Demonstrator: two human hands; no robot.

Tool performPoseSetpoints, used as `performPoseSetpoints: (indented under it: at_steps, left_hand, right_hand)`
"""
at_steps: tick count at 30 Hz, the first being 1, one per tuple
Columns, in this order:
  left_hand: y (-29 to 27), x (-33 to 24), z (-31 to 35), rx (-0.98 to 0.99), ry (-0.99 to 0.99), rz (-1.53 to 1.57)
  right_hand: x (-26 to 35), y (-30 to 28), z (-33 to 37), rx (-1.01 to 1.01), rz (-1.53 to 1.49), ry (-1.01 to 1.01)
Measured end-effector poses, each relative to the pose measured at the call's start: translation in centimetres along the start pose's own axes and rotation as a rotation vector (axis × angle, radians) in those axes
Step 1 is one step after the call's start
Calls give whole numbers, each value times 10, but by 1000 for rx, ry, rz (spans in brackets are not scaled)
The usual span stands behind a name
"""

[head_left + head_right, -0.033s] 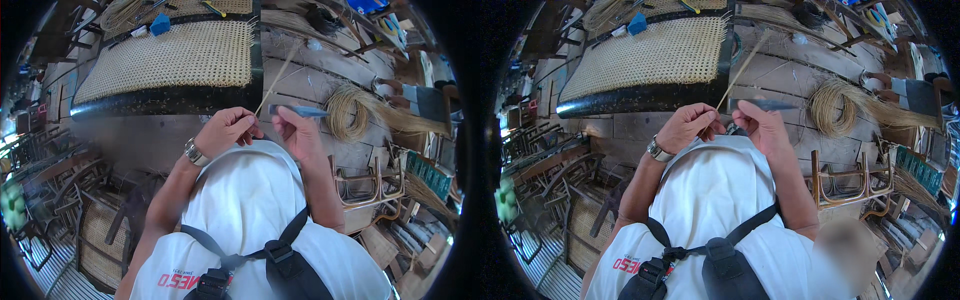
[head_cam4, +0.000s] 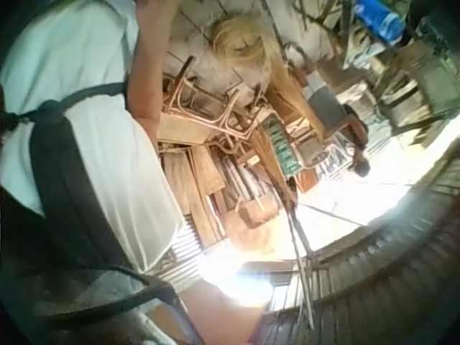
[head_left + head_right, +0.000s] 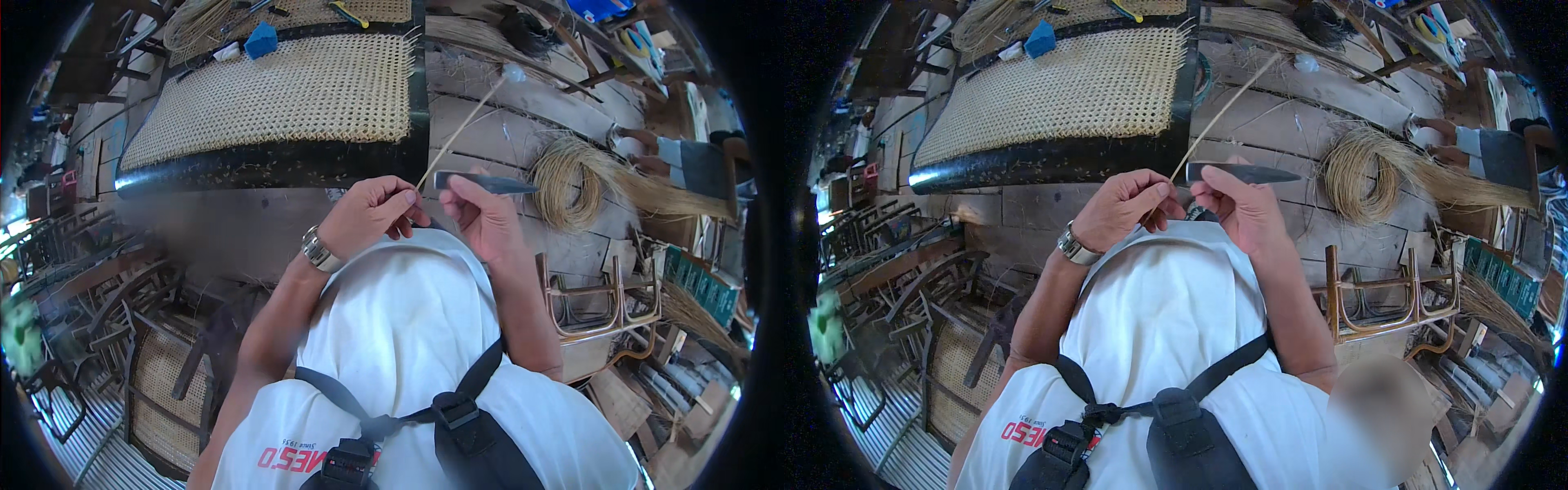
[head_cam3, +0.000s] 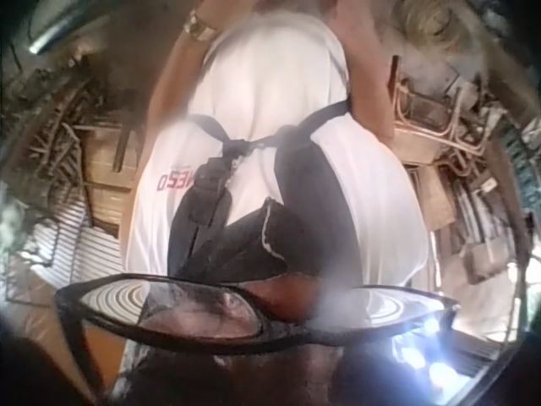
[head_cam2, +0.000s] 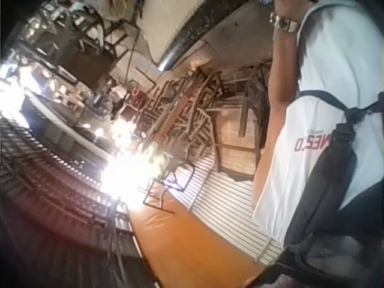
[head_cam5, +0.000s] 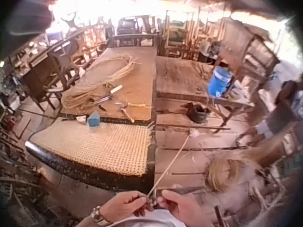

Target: Weaving cane material onto a chair seat frame using hand tools.

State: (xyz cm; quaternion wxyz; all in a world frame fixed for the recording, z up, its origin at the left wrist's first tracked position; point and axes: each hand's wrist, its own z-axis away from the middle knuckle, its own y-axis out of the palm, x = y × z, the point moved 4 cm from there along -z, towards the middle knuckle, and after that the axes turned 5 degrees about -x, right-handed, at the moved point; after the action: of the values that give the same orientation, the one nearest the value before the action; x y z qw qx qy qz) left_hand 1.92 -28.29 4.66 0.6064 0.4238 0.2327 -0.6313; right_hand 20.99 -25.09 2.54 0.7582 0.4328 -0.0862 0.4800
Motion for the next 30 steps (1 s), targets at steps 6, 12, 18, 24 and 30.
performPoseSetpoints:
  at_steps: [6, 12, 18, 24, 30]
  left_hand:
    - [5, -3, 5, 42, -55, -31]
    - [-10, -3, 31, 48, -81, -172]
    - [-11, 1, 41, 20, -139, -63]
    - [-4, 1, 42, 13, -145, -59]
    - [2, 3, 38, 34, -149, -66]
  right_hand:
    - [6, 8, -9, 11, 18, -157]
    - [43, -3, -9, 118, 35, -288]
    - [45, 1, -2, 104, 99, -387]
    - [49, 10, 3, 83, 92, -465]
    - [48, 10, 5, 64, 114, -497]
